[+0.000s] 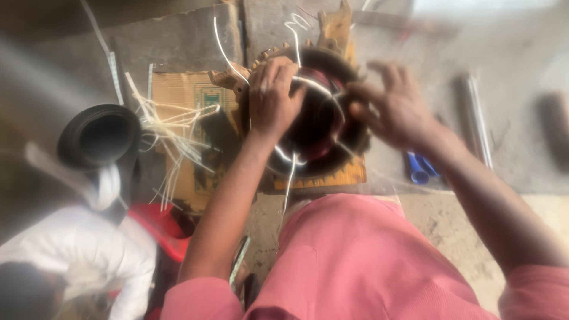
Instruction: The person sits on a low stool and winds white insulated wire by hand around the slots of a motor stator, pressing each loop down into place and pulling the wire taut. They rotate the stator as they work and at the end reach for pliers and scissors lying on the floor beside them.
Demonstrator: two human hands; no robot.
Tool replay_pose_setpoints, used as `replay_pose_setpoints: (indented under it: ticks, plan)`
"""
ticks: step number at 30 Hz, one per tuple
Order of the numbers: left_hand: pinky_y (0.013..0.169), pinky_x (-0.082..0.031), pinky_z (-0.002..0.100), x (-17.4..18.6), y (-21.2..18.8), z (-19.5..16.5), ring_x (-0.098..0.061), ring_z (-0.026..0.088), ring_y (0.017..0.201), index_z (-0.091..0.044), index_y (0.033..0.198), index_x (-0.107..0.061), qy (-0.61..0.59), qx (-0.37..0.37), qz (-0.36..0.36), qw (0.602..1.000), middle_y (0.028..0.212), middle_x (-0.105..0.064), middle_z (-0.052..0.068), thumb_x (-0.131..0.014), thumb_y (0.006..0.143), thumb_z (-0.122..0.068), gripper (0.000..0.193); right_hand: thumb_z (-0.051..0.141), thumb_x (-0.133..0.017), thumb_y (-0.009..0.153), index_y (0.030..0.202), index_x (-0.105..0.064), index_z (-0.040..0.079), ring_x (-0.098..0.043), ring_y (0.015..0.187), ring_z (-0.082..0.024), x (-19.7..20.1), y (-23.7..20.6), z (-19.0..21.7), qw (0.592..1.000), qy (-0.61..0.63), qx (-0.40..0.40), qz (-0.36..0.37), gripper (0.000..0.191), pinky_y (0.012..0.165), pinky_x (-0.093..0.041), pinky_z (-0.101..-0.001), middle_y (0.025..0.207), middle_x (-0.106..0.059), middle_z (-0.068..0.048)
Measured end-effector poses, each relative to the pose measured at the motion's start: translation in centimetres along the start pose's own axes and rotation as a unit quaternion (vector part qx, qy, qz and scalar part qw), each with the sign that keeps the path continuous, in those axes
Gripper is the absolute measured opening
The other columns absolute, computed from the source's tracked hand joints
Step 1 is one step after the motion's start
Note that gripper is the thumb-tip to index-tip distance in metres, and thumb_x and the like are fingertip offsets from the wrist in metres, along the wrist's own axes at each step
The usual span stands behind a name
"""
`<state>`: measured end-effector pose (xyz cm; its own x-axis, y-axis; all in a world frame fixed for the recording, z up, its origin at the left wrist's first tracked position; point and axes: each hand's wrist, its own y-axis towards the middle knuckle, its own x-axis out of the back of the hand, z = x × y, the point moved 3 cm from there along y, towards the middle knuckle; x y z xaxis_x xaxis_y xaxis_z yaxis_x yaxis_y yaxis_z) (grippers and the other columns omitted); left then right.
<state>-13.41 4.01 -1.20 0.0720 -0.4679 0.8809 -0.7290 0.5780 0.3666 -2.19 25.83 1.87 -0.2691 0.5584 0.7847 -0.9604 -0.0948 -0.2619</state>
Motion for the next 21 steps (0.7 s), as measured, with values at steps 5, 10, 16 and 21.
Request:
replay_pose_setpoints:
  ticks: [5, 10, 16, 21]
  plan:
    - [0.099, -0.052, 0.047, -1.8, 0.1, 0.3, -0.064, 0.030, 0.110, -0.007, 0.104, -0.072, -0.017, 0.003, -0.051, 0.999, 0.114, -0.069, 0.012, -0.084, 0.081, -0.018, 0.028, 0.024, -0.058, 0.096, 0.131, -0.067, 0.020, -0.039, 0.136, -0.043, -1.6, 0.4, 0.0, 0.990, 0.093, -0.104, -0.010, 0.036, 0.105, -0.043, -0.0592, 0.160, -0.026, -0.020]
    - [0.093, -0.058, 0.044, -4.2, 0.4, 0.6, -0.067, 0.027, 0.103, -0.007, 0.103, -0.074, 0.036, -0.016, -0.071, 0.997, 0.108, -0.069, 0.011, -0.075, 0.094, -0.004, 0.010, 0.017, -0.054, 0.103, 0.132, -0.068, 0.015, -0.053, 0.136, -0.036, -1.3, 0.4, -0.1, 0.960, 0.246, -0.132, -0.035, 0.033, 0.117, -0.046, -0.0512, 0.152, -0.053, -0.017]
    - [0.090, -0.059, 0.043, -3.9, -0.2, -0.1, -0.068, 0.029, 0.103, -0.003, 0.102, -0.072, -0.010, -0.013, -0.133, 0.991, 0.109, -0.069, 0.014, -0.070, 0.097, -0.003, 0.006, 0.020, -0.069, 0.104, 0.127, -0.068, 0.011, -0.042, 0.139, -0.038, -2.8, -3.6, 1.4, 0.976, -0.114, 0.021, -0.185, 0.025, 0.113, -0.042, -0.0556, 0.152, -0.043, -0.021]
    - [0.087, -0.059, 0.042, -3.5, -0.3, -0.3, -0.070, 0.027, 0.103, -0.002, 0.099, -0.072, -0.026, -0.012, -0.119, 0.992, 0.108, -0.070, 0.013, -0.065, 0.097, 0.001, 0.007, 0.056, -0.087, 0.101, 0.140, -0.053, 0.018, -0.027, 0.149, -0.038, -6.7, -6.5, 3.8, 0.929, -0.167, 0.235, -0.231, 0.065, 0.125, -0.032, -0.0589, 0.162, -0.027, -0.020]
